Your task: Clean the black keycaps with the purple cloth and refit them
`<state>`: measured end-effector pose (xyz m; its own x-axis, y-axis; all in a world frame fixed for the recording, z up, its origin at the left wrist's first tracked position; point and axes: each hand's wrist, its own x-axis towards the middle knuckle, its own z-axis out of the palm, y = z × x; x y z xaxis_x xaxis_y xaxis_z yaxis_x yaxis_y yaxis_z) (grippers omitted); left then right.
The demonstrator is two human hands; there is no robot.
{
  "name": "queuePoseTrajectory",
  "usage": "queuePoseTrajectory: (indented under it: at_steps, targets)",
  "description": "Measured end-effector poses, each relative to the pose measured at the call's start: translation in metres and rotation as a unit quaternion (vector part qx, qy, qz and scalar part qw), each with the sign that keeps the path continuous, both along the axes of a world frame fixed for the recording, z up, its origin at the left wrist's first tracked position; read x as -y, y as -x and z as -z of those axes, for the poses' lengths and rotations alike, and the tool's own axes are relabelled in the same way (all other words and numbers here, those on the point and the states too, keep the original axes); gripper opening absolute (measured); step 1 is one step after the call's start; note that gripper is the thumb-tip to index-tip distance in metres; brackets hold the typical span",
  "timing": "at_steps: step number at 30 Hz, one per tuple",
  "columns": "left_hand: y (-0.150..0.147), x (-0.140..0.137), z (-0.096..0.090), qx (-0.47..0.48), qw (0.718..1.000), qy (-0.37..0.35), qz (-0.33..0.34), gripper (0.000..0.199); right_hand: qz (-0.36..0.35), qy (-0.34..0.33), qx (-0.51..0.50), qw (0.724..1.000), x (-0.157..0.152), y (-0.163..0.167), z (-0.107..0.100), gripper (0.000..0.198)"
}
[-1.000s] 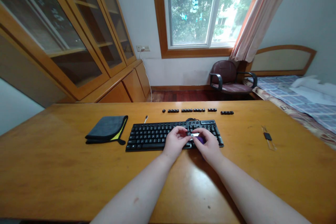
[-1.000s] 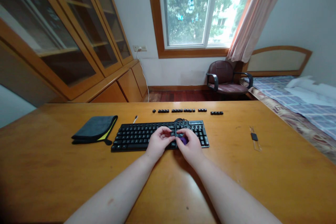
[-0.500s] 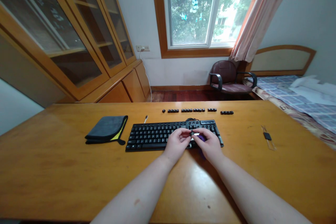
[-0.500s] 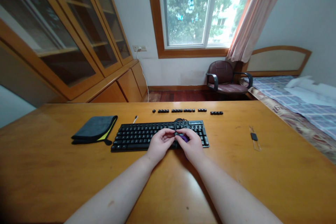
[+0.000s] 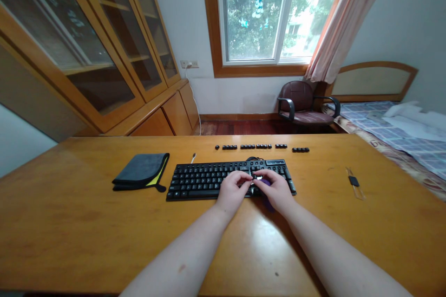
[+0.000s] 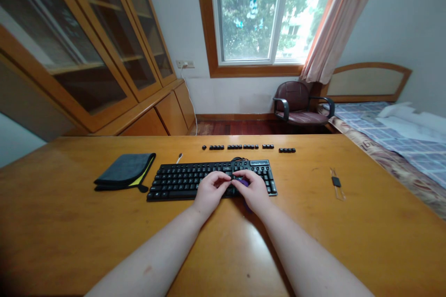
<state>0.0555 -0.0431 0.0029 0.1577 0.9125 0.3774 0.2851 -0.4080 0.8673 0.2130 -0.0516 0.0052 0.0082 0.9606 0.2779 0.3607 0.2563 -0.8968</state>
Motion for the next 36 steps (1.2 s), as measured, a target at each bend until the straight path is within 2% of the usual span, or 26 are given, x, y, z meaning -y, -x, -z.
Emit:
queuePoseTrajectory:
  at_steps: [6,9,13,18,24,28,36]
  targets:
    - [0.001,0.001,-0.006,-0.142,0.987,-0.075,0.015,0.022,0.048,-0.059,0.072,0.995,-0.017,-0.02,0.001,0.025]
    - [0.001,0.001,-0.004,-0.204,0.975,-0.088,0.029,0.029,0.084,-0.036,0.108,0.99,-0.027,-0.034,0.001,0.025]
    - [0.0,-0.001,0.0,-0.253,0.964,-0.08,0.022,0.034,0.083,0.0,0.115,0.99,-0.035,-0.042,0.002,0.025]
    - [0.001,-0.003,0.004,-0.263,0.963,-0.06,0.013,0.038,0.076,0.012,0.107,0.991,-0.037,-0.042,0.006,0.025]
    - [0.001,-0.005,0.008,-0.264,0.963,-0.046,0.01,0.038,0.082,-0.05,0.213,0.972,-0.036,-0.04,0.012,0.025]
    - [0.0,-0.004,0.007,-0.261,0.964,-0.052,0.004,0.036,0.077,-0.065,0.273,0.957,-0.037,-0.036,0.014,0.026]
    - [-0.002,-0.001,0.004,-0.297,0.954,-0.052,-0.005,0.036,0.083,-0.07,0.303,0.947,-0.038,-0.034,0.016,0.029]
